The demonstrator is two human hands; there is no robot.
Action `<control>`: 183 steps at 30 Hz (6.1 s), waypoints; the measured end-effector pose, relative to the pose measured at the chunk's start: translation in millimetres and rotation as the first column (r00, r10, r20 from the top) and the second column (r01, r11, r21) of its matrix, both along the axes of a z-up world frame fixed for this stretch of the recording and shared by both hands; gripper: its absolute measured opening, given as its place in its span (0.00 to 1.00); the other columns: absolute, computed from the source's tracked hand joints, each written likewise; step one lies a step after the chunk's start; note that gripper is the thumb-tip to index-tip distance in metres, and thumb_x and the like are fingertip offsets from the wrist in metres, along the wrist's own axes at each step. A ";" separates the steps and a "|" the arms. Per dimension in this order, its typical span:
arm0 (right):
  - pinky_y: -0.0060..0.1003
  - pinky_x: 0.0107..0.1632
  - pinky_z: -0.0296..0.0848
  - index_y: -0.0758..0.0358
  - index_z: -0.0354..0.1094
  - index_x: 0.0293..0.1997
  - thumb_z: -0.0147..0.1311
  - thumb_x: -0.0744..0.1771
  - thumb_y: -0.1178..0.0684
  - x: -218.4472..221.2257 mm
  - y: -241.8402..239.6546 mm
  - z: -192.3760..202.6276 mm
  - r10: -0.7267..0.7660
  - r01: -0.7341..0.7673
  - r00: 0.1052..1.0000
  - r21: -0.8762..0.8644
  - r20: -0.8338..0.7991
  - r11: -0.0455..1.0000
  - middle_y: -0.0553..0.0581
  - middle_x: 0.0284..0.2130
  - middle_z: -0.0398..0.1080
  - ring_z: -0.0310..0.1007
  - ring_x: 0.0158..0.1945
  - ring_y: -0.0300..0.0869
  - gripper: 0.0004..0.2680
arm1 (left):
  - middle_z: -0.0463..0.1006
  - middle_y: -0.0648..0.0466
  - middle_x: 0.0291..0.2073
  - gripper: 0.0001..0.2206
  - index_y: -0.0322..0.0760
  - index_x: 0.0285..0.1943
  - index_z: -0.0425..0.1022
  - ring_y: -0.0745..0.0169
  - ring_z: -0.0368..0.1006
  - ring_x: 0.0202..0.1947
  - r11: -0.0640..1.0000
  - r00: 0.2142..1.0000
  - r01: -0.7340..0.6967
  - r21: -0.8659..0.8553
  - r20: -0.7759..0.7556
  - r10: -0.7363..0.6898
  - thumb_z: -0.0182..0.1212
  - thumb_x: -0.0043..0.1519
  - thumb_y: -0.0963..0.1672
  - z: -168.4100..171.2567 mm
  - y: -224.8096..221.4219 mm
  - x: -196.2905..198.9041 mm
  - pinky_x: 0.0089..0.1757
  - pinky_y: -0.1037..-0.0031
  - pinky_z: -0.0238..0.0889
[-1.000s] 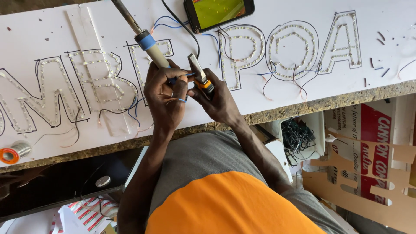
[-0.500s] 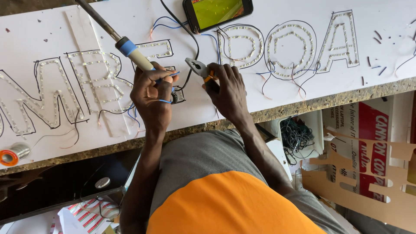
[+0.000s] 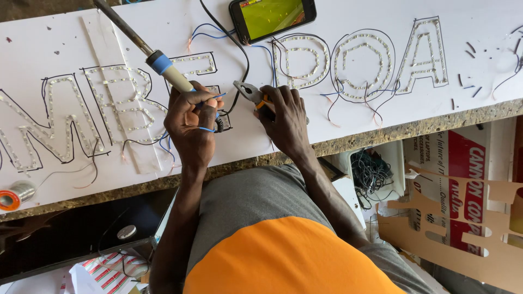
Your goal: Soldering wires to LED strips on a sign template using a soldering iron and pliers
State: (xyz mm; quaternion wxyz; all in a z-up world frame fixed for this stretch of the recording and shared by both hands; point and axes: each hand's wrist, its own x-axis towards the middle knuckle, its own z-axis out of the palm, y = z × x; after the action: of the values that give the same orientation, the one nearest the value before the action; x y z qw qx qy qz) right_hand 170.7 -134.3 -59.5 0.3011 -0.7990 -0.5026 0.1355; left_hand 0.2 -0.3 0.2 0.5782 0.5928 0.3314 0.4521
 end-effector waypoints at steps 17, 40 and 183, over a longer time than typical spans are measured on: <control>0.52 0.60 0.74 0.58 0.79 0.60 0.68 0.71 0.53 -16.3 5.5 51.1 0.213 -0.190 0.969 0.173 -0.127 0.966 0.63 0.51 0.75 0.75 0.57 0.59 0.10 | 0.75 0.45 0.54 0.05 0.28 0.53 0.83 0.55 0.80 0.57 0.999 0.999 -0.032 0.036 -0.036 0.033 0.65 0.74 0.39 3.0 1.9 2.4 0.56 0.63 0.84; 0.40 0.45 0.79 0.67 0.80 0.55 0.62 0.74 0.59 -84.9 87.8 58.7 0.348 0.053 0.819 0.664 -0.456 0.746 0.60 0.40 0.75 0.77 0.41 0.45 0.05 | 0.80 0.46 0.51 0.10 0.33 0.53 0.78 0.60 0.75 0.57 0.995 0.995 -0.074 -0.067 0.060 0.078 0.65 0.77 0.46 61.0 9.1 -39.5 0.60 0.64 0.68; 0.35 0.21 0.55 0.64 0.65 0.41 0.59 0.74 0.40 -184.8 259.7 18.5 0.313 0.002 0.556 0.377 -0.770 0.926 0.67 0.29 0.71 0.60 0.18 0.45 0.16 | 0.76 0.49 0.37 0.09 0.34 0.48 0.79 0.48 0.69 0.39 0.787 0.591 -0.383 0.484 -0.526 0.612 0.68 0.65 0.32 -66.3 60.2 -241.4 0.45 0.57 0.61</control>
State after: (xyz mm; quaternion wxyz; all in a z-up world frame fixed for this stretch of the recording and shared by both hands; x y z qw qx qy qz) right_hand -14.1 125.4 -41.0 0.6167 -0.5325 -0.3905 0.4286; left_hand -241.2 59.9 -66.1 0.1661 0.6791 0.5888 0.4056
